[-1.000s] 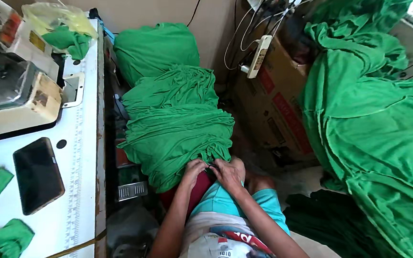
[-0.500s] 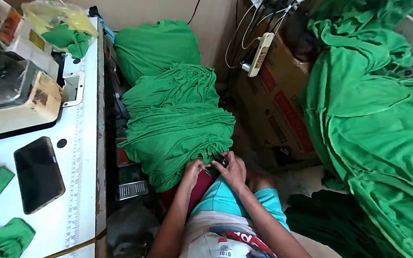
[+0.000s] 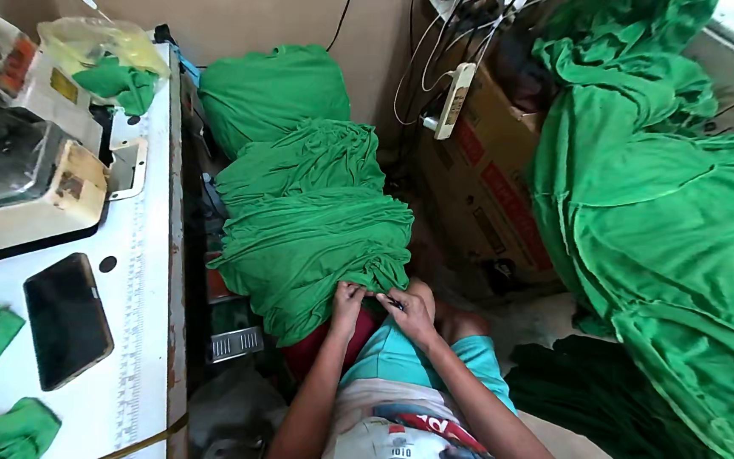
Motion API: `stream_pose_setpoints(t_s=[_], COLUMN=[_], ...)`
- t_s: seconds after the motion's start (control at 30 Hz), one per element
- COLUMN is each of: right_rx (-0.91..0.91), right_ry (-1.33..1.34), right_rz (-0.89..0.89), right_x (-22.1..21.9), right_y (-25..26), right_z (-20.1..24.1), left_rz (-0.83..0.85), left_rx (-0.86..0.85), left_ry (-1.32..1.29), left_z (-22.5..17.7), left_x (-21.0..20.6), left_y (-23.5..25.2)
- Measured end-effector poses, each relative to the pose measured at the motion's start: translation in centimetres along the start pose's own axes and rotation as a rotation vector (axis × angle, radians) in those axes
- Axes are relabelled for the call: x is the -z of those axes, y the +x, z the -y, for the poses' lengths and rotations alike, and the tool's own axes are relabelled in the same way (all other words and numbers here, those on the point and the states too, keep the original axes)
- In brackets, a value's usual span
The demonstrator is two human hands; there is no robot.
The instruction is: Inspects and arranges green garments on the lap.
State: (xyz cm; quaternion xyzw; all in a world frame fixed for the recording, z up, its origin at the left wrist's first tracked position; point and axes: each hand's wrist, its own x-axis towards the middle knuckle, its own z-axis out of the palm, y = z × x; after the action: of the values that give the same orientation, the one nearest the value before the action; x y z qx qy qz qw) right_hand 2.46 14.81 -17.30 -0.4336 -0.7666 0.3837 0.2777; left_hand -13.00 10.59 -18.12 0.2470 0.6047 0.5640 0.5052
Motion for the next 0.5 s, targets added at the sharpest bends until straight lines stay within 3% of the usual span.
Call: stream_pose_setpoints(t_s=[0.1, 0.23, 0.5], right_rx=[-0.094, -0.292, -0.328], right_ry=[-0.117, -0.332, -0.302], right_rz=[-0.059, 0.238, 0.224], right_x=[0.6, 0.9, 1.1], right_y=[-0.2, 1.0, 0.6], right_z=[0.4, 2.2, 2.9], left_rz=[0.012, 0.039, 0.137], left_rx=[-0.029, -0.042, -0.110], left_ry=[-0.019, 0.000, 0.358], left_z=[0.0, 0.1, -0.4], left_x=[0.3, 0.3, 0.8], left_y=[0.0, -0.1, -0.8])
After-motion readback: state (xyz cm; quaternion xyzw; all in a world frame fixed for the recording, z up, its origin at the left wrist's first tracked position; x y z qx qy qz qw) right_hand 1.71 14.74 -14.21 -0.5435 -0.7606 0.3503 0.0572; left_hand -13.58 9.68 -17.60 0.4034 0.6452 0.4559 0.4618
